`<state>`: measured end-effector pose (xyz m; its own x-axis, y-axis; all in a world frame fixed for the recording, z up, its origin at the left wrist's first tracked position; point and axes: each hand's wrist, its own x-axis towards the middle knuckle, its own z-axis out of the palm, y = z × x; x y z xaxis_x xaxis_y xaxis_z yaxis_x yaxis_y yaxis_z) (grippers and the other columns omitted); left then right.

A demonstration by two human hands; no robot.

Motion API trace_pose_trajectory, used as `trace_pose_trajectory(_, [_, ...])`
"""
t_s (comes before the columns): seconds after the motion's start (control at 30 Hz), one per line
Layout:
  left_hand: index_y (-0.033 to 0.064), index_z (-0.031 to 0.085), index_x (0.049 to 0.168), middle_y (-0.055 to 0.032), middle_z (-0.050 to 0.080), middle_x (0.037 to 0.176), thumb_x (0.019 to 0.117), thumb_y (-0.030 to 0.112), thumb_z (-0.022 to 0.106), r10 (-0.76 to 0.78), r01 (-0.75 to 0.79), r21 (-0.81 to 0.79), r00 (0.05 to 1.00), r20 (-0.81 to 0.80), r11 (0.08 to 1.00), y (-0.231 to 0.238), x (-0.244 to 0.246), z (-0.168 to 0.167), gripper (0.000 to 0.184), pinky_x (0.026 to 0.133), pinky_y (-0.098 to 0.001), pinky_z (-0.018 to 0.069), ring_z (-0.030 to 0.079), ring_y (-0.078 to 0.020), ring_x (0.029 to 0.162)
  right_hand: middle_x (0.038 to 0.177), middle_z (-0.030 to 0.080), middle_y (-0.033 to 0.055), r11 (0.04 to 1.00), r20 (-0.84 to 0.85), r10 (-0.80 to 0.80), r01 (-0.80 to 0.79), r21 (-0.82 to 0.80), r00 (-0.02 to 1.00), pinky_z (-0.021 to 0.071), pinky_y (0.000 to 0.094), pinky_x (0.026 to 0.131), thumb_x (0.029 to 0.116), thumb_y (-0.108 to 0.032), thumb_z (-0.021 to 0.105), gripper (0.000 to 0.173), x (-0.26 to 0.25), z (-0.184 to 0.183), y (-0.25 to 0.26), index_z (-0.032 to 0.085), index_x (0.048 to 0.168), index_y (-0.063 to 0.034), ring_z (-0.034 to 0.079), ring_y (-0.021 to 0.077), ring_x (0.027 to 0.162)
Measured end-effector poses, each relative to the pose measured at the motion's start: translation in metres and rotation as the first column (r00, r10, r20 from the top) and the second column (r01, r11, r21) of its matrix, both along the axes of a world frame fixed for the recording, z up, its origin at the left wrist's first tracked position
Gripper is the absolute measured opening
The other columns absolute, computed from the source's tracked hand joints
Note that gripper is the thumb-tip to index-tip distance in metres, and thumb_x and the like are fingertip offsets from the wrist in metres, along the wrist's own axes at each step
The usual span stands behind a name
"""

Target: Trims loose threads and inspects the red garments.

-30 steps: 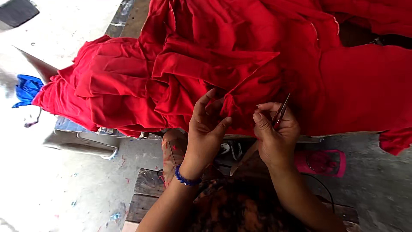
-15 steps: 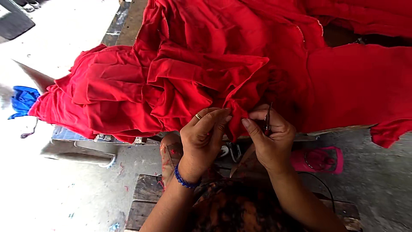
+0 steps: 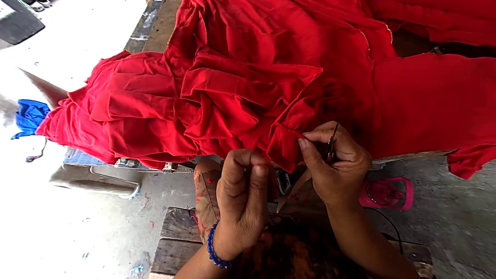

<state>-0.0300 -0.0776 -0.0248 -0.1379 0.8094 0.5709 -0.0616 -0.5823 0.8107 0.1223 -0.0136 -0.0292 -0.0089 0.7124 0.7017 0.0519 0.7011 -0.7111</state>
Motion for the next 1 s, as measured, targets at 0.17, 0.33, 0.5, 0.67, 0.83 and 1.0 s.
trace_pose_trajectory(0.17, [0.0195, 0.065, 0.109, 0.003, 0.063, 0.108, 0.1067, 0.021, 0.055, -0.19, 0.204, -0.115, 0.975, 0.117, 0.972, -0.008, -0.001, -0.012, 0.01, 0.076, -0.0224, 0.0594, 0.065, -0.0059, 0.09, 0.093, 0.064, 0.0011, 1.0, -0.008, 0.017, -0.017, 0.001, 1.0, 0.0541, 0.0135, 0.07, 0.0874, 0.004, 0.071, 0.009, 0.0, 0.0, 0.0, 0.069, 0.095, 0.0003, 0.062, 0.0018, 0.082])
trace_pose_trajectory(0.33, [0.0138, 0.074, 0.111, -0.0133, 0.055, 0.149, 0.097, 0.02, 0.069, -0.524, 0.633, 0.036, 0.606, 0.599, 0.773, -0.003, -0.005, -0.024, 0.016, 0.118, -0.0496, 0.0366, 0.045, -0.0303, 0.145, 0.093, 0.063, 0.0002, 0.998, -0.018, 0.053, -0.053, -0.016, 0.998, 0.0535, 0.0129, 0.069, 0.0877, 0.004, 0.071, 0.009, 0.0, -0.003, 0.002, 0.07, 0.096, 0.0003, 0.061, 0.0007, 0.081])
trace_pose_trajectory(0.5, [0.0147, 0.076, 0.111, -0.0117, 0.042, 0.16, 0.095, 0.017, 0.071, -0.595, 0.624, 0.18, 0.557, 0.579, 0.76, 0.011, -0.011, -0.031, 0.016, 0.109, -0.0457, 0.0478, 0.049, -0.0295, 0.14, 0.093, 0.064, -0.0013, 0.994, -0.04, 0.085, -0.087, -0.071, 0.996, 0.0529, 0.0123, 0.066, 0.0881, 0.004, 0.071, 0.01, 0.002, -0.003, 0.001, 0.07, 0.097, -0.002, 0.06, -0.0005, 0.078])
trace_pose_trajectory(0.67, [0.0089, 0.072, 0.115, -0.018, 0.039, 0.16, 0.0977, 0.016, 0.067, -0.644, 0.654, 0.231, 0.508, 0.572, 0.721, 0.012, -0.015, -0.03, 0.02, 0.11, -0.0604, 0.0456, 0.045, -0.0412, 0.143, 0.101, 0.058, -0.0033, 0.994, 0.007, 0.096, -0.096, -0.062, 0.995, 0.0497, 0.0106, 0.065, 0.0927, -0.012, 0.07, 0.022, 0.01, 0.0, 0.001, 0.061, 0.112, -0.0056, 0.056, -0.0024, 0.08])
trace_pose_trajectory(0.83, [0.0101, 0.073, 0.115, -0.0199, 0.036, 0.162, 0.0976, 0.017, 0.068, -0.64, 0.65, 0.221, 0.525, 0.561, 0.727, 0.014, -0.02, -0.023, 0.019, 0.109, -0.0632, 0.0462, 0.045, -0.0442, 0.142, 0.112, 0.051, 0.0005, 0.992, 0.202, -0.101, 0.085, 0.089, 0.974, 0.0471, 0.0096, 0.082, 0.0978, -0.026, 0.071, 0.023, 0.028, -0.003, -0.003, 0.066, 0.106, -0.0046, 0.053, -0.0021, 0.099])
trace_pose_trajectory(1.0, [0.0118, 0.07, 0.119, -0.0202, 0.034, 0.163, 0.0992, 0.018, 0.066, -0.66, 0.677, 0.189, 0.552, 0.509, 0.712, 0.012, -0.023, -0.024, 0.021, 0.106, -0.0665, 0.0469, 0.044, -0.0465, 0.143, 0.105, 0.053, -0.0059, 0.998, 0.07, 0.002, 0.003, -0.062, 0.998, 0.0478, 0.0101, 0.072, 0.1036, -0.026, 0.062, 0.014, 0.025, -0.01, -0.003, 0.063, 0.105, -0.0117, 0.054, -0.0046, 0.088])
